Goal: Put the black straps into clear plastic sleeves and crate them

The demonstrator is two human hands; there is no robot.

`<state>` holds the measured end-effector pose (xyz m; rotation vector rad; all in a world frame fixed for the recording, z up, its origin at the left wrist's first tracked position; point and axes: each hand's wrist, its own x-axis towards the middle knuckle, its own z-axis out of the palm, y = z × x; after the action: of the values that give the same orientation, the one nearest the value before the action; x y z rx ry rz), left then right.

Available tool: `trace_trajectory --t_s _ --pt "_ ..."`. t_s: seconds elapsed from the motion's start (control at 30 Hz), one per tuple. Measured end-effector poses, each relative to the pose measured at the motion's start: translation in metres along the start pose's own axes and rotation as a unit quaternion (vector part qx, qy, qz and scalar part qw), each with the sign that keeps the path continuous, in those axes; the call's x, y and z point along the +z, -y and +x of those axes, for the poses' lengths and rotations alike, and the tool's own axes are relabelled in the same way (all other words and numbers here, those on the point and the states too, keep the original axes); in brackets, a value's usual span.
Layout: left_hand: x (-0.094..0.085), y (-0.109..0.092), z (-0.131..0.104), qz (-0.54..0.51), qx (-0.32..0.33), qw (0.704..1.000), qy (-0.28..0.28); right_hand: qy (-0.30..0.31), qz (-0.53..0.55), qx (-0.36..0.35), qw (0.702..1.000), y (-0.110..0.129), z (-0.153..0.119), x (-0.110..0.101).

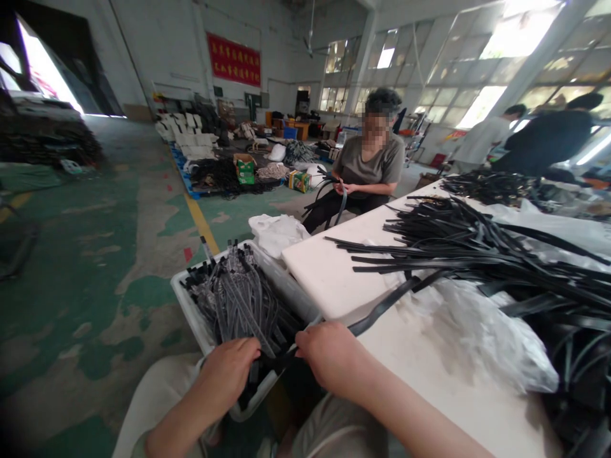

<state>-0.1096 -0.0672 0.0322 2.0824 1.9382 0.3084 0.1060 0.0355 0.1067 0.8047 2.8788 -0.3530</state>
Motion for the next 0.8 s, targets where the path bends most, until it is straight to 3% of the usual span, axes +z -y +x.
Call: trace_trajectory --t_s 0.17,0.37,0.5,0.63,0.7,0.8 --pt "0.005 0.000 -0.011 -0.055 -0.011 0.994 -0.094 -0.012 0.054 0.008 0.998 0.011 -0.002 -0.007" --pt "0.010 0.016 -0.019 -0.018 0.092 0.971 -0.222 -0.010 0.111 0.005 0.994 0.022 -0.011 -0.015" --pt "0.018 -0.002 -0.016 -0.031 0.117 0.953 -0.277 -0.016 0.117 0.012 0.993 0.042 -0.006 -0.014" --pt "0.023 -0.029 -0.017 -0.095 0.132 0.943 -0.289 0.021 0.158 -0.010 0.987 0.065 0.007 -0.005" --pt "0.021 -0.029 -0.019 -0.105 0.135 0.943 -0.286 0.033 0.202 -0.021 0.979 0.062 0.007 0.001" --pt "0.012 -0.007 -0.022 -0.076 0.092 0.950 -0.290 -0.015 0.181 0.001 0.983 0.027 -0.004 0.015"
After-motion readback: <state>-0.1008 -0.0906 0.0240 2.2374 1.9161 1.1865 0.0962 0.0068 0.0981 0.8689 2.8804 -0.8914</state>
